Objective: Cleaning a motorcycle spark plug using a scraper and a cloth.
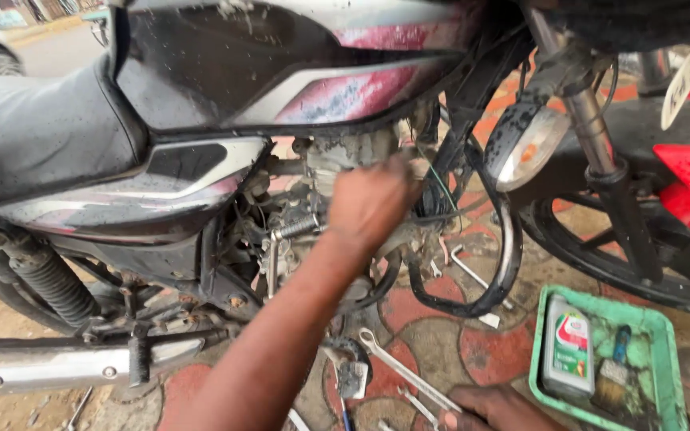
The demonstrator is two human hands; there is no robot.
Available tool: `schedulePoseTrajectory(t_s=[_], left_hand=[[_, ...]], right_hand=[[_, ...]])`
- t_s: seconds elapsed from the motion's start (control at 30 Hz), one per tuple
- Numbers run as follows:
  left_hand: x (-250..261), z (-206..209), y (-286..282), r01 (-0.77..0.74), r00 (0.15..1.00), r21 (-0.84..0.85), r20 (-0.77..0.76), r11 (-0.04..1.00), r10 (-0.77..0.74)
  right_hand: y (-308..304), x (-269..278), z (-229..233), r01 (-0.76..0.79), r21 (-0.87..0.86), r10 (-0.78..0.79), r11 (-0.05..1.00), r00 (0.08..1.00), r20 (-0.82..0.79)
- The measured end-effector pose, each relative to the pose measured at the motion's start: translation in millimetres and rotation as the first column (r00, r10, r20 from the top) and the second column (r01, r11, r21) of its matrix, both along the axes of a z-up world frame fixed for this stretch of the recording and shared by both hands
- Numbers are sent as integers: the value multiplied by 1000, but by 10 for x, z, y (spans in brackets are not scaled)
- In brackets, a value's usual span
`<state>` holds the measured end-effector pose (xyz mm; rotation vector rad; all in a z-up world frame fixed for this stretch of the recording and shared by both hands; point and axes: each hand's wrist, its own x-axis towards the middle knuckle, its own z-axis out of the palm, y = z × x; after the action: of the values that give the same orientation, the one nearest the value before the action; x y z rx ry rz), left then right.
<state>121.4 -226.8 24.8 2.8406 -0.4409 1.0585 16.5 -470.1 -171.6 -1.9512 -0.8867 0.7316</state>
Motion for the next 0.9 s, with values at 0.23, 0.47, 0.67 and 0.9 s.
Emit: schedulePoseTrajectory(t_s=[0.23,0.47,0.67,0.9], left_hand=[[-202,241,-256,-204,965,-249,-213,947,152],[-110,-621,-25,169,771,-351,-534,921,-346],[-782,-403,141,107,697,-518,-570,849,-435],[-778,-1550,916,-42,934,-997,-60,60,-352]], right_hand=[[18,51,-115,85,-103,-78,991,995,68],[-37,55,-274,11,-325,28,946,993,116],[-78,290,-680,76,-219,-52,973,992,115],[-8,143,-48,353,178,-250,919,868,-428]])
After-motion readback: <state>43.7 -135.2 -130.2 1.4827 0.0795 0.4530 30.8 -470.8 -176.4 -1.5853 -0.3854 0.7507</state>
